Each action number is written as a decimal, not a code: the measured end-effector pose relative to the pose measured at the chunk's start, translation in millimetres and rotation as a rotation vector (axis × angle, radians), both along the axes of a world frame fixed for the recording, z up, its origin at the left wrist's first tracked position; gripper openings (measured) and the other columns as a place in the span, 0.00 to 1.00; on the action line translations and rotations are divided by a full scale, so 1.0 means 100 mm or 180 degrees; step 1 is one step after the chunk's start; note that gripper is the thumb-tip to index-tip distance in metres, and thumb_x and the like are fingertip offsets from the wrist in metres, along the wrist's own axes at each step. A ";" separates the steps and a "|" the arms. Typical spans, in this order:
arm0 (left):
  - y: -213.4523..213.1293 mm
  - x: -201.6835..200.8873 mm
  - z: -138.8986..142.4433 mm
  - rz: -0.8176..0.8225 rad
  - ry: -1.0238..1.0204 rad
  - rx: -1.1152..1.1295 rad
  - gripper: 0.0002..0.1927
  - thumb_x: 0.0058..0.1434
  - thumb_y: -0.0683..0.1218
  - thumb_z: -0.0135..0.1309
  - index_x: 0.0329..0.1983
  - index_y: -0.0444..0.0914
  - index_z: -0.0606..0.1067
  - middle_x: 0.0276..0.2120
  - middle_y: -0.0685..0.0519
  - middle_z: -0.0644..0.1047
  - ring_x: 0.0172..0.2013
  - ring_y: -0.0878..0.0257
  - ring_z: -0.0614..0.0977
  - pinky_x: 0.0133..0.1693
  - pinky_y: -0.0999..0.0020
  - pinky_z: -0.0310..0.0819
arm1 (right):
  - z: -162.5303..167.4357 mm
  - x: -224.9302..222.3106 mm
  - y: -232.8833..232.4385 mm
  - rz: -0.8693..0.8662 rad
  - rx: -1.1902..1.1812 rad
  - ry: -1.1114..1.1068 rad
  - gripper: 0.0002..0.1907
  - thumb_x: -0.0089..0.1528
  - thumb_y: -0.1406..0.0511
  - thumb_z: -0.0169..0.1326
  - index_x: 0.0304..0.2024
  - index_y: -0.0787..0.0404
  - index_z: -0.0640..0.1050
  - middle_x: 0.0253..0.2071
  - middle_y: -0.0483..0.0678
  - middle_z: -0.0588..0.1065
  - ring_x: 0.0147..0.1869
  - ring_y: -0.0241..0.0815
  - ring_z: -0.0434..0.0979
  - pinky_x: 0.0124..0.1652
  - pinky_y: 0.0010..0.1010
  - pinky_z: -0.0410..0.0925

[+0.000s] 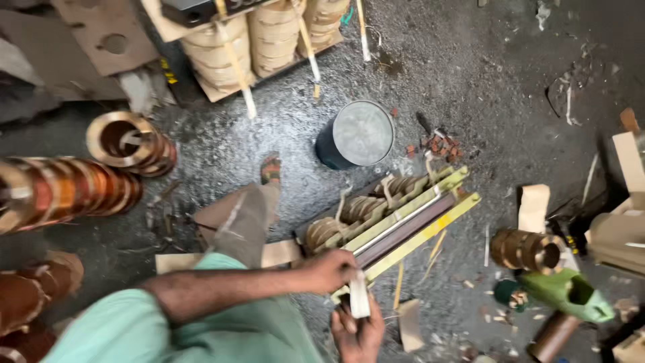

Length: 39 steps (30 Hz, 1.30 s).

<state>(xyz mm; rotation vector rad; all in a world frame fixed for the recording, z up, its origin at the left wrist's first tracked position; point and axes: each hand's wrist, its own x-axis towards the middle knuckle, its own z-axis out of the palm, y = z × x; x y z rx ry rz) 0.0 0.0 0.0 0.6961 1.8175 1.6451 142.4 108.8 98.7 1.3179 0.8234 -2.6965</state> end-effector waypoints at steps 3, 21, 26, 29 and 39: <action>-0.55 -0.76 -0.01 0.0704 -0.0536 -0.0140 0.05 0.67 0.43 0.59 0.38 0.35 0.79 0.31 0.48 0.81 0.34 0.58 0.82 0.38 0.61 0.78 | 0.02 -0.93 -0.28 0.0033 -0.0612 0.0395 0.17 0.71 0.54 0.47 0.46 0.59 0.78 0.27 0.43 0.74 0.21 0.34 0.65 0.32 0.36 0.69; -2.05 -2.83 -0.05 0.1923 -0.0506 -0.0774 0.15 0.65 0.53 0.61 0.39 0.34 0.78 0.32 0.50 0.81 0.35 0.63 0.82 0.38 0.65 0.77 | -0.21 -3.80 0.28 0.0198 -0.0194 0.0336 0.14 0.73 0.57 0.48 0.43 0.60 0.77 0.25 0.45 0.72 0.28 0.37 0.72 0.52 0.46 0.75; -1.83 -3.26 -0.25 0.1913 -0.0572 -0.1179 0.16 0.61 0.53 0.63 0.37 0.35 0.78 0.33 0.43 0.81 0.36 0.49 0.83 0.41 0.56 0.76 | -0.40 -4.78 0.19 0.1174 0.0197 -0.0308 0.12 0.69 0.57 0.49 0.45 0.56 0.78 0.27 0.44 0.75 0.24 0.37 0.71 0.48 0.48 0.76; -1.61 -3.56 -0.52 0.2236 -0.0907 -0.1513 0.13 0.58 0.50 0.63 0.39 0.36 0.79 0.35 0.41 0.81 0.38 0.44 0.82 0.42 0.51 0.76 | -0.55 -5.48 0.33 0.1767 0.0874 -0.0195 0.08 0.64 0.61 0.52 0.45 0.53 0.75 0.34 0.44 0.77 0.23 0.38 0.72 0.44 0.49 0.76; -1.24 -3.72 -1.57 0.3583 -0.1646 -0.1957 0.07 0.59 0.46 0.58 0.38 0.39 0.80 0.39 0.41 0.82 0.42 0.44 0.84 0.44 0.53 0.79 | -1.01 -7.36 0.55 0.4252 0.2332 0.0525 0.15 0.68 0.66 0.54 0.57 0.62 0.71 0.40 0.49 0.77 0.32 0.36 0.77 0.25 0.27 0.69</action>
